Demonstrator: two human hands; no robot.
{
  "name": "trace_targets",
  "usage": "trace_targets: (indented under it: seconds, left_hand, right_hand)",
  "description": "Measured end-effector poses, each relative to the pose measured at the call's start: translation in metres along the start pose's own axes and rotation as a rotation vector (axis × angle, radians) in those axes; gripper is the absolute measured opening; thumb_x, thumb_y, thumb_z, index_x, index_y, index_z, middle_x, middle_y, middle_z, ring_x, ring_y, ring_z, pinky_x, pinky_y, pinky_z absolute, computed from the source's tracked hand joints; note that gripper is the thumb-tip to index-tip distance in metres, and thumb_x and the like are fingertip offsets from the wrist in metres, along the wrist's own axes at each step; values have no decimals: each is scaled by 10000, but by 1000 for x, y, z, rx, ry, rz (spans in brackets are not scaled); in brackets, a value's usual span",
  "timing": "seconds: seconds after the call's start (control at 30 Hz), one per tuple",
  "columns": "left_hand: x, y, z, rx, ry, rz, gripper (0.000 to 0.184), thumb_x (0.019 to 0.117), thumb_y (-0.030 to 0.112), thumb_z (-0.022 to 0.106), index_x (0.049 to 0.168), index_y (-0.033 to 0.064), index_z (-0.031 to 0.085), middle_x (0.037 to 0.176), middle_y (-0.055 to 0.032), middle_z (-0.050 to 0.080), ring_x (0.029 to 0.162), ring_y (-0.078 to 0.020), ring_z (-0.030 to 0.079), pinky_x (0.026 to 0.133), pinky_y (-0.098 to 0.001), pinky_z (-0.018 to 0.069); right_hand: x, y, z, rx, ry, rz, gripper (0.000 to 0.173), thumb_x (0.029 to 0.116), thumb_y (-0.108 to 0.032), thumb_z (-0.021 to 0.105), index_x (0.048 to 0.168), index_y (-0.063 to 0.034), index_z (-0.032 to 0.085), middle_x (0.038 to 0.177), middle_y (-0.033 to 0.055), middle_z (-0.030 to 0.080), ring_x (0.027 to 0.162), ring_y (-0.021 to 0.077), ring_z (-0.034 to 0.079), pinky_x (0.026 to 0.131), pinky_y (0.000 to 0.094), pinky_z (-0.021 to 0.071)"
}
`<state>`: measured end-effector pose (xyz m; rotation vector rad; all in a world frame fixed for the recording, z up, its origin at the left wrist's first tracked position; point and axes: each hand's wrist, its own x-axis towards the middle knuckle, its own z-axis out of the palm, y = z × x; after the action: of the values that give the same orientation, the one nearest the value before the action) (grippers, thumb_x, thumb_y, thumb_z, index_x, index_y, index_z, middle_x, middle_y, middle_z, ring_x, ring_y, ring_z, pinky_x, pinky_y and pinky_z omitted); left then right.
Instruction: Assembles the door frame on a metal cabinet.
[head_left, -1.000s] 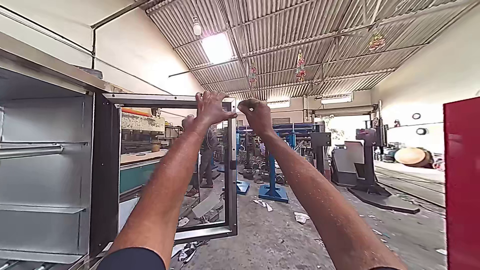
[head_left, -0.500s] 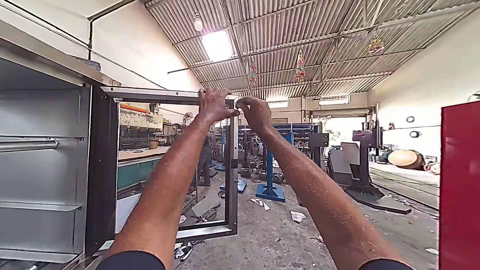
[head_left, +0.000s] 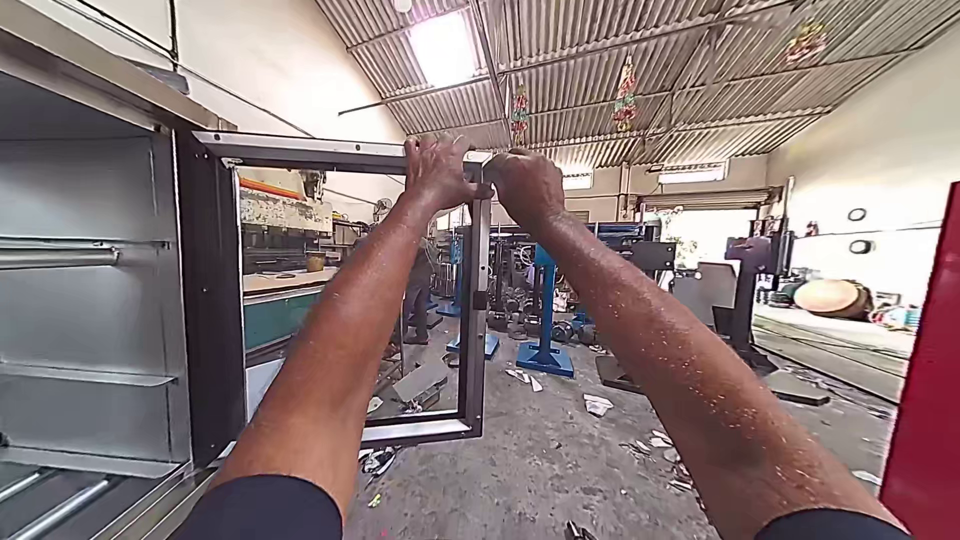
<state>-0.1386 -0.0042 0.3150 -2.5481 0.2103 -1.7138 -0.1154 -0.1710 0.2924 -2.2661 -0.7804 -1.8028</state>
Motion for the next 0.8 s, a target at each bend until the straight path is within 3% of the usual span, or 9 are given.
trace_targets:
  seconds: [0.13,0.2,0.47,0.57,0.73,0.8]
  left_hand:
    - [-2,-1,-1,2,6,0,855,682,803,689,1384,320,608,1280,-71,665,1258,-330,551,1091,-645,299]
    - [-1,-1,1,-4,16,15,872,688,794,689,1389,281,611,1280,-90,670,1254,-349,554,1081,-647,307]
    - [0,-2,3,-4,19,10,873,685,810,678,1395,308,602,1279,-71,664,1244,-321,555,1088,-625,301]
    - [-1,-3,3,-6,27,16,865,685,797,682,1388,298,610,1278,-72,668,1246,-326,555,1078,-629,307]
    - [-1,-1,1,7,18,11,795,730,741,679,1384,294,607,1276,-65,660,1252,-315,553,1087,-617,305]
    - [-2,-2,1,4,18,9,825,714,767,679,1387,294,606,1281,-70,661,1257,-322,553,1090,-629,300]
  right_hand:
    - [1,-1,0,77,-12,85,243,1027,-279,547,1120,-184,750,1141,103,738,1066,363,697,804,635,532]
    - [-1,2,1,101,-3,104,250,1022,-297,550,1100,-153,739,1123,120,734,1076,362,692,816,629,531]
    - [-1,10,21,189,154,22,280,1015,-317,574,1002,-74,712,1000,125,721,959,319,708,799,544,555]
    - [0,11,24,214,169,34,316,1017,-348,577,1004,-66,718,972,121,735,953,304,713,837,526,552]
    - [1,6,29,200,177,70,325,1012,-366,552,942,-71,670,970,129,688,915,311,692,742,521,547]
    - [1,6,29,223,188,98,297,993,-384,585,997,-100,671,991,103,692,919,296,692,731,526,546]
